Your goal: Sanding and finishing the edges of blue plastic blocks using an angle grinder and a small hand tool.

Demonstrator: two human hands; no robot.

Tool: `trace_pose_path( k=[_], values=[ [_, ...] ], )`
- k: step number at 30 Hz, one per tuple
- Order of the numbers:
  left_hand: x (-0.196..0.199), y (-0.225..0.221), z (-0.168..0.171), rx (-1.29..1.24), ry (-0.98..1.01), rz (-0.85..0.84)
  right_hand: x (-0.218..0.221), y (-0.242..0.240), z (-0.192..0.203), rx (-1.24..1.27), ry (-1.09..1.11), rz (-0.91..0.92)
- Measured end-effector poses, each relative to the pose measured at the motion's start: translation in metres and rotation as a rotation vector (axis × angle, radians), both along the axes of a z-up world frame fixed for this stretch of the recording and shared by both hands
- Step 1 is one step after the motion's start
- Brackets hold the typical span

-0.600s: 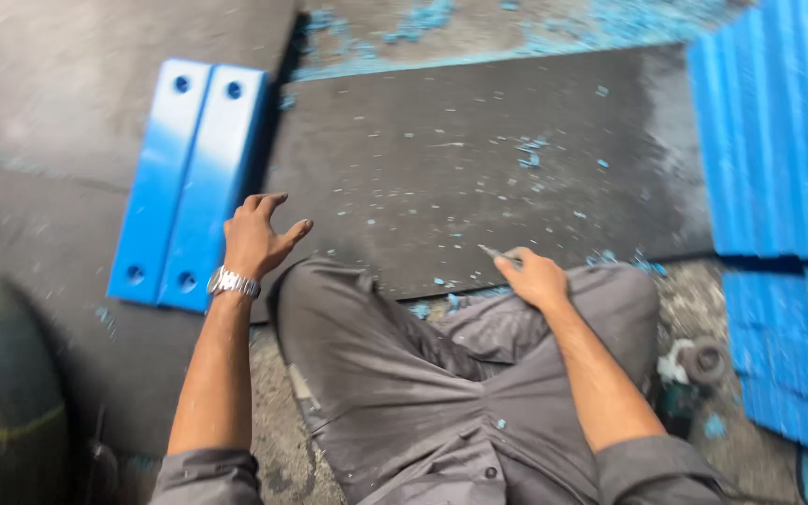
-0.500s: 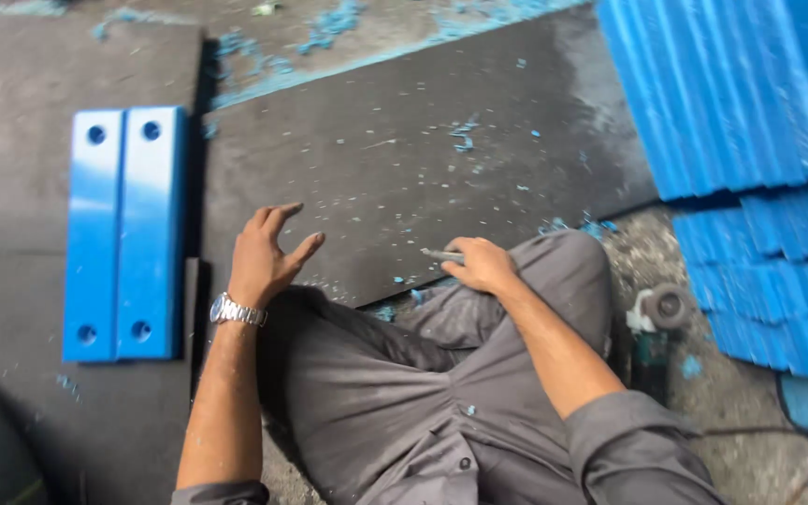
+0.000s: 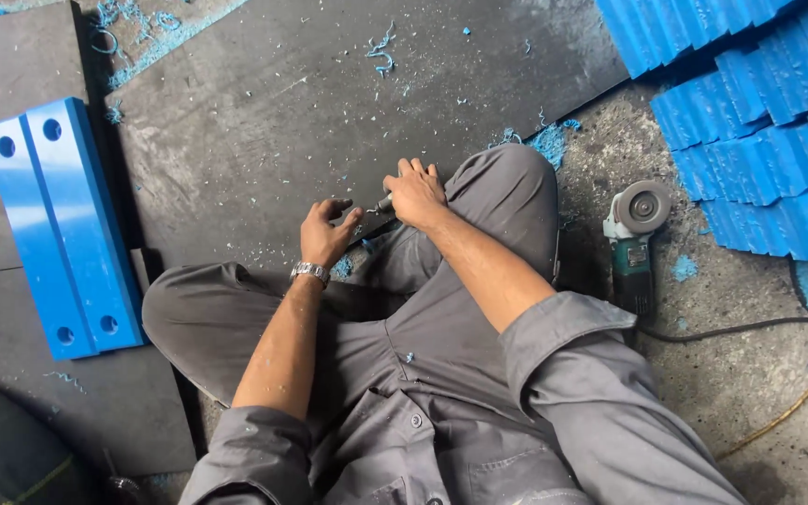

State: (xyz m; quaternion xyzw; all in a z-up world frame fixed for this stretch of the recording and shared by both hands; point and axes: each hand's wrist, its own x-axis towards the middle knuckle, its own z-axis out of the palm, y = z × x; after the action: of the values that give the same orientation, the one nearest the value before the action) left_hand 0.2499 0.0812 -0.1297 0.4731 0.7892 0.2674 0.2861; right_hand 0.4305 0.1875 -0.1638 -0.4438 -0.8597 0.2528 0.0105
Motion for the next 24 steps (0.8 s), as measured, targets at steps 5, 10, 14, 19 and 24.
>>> trace_pose_path(
  k=[5, 10, 14, 19, 24],
  values=[
    [-0.024, -0.016, -0.004, -0.155, -0.053, 0.096, -0.02, -0.007, -0.035, -0.001, -0.055, -0.04],
    [-0.003, -0.003, 0.02, -0.154, -0.074, 0.01, 0.01, -0.014, 0.049, 0.068, 0.106, -0.065],
    [0.008, 0.007, 0.046, -0.118, -0.181, -0.031, 0.079, -0.024, 0.16, 0.268, 0.578, -0.317],
    [0.034, 0.02, 0.081, -0.071, -0.283, -0.088, 0.237, -0.053, 0.178, 0.511, 0.706, -0.75],
    [0.093, 0.037, 0.123, 0.089, -0.489, -0.232, 0.428, -0.066, 0.093, 0.588, -0.016, -1.205]
  ],
)
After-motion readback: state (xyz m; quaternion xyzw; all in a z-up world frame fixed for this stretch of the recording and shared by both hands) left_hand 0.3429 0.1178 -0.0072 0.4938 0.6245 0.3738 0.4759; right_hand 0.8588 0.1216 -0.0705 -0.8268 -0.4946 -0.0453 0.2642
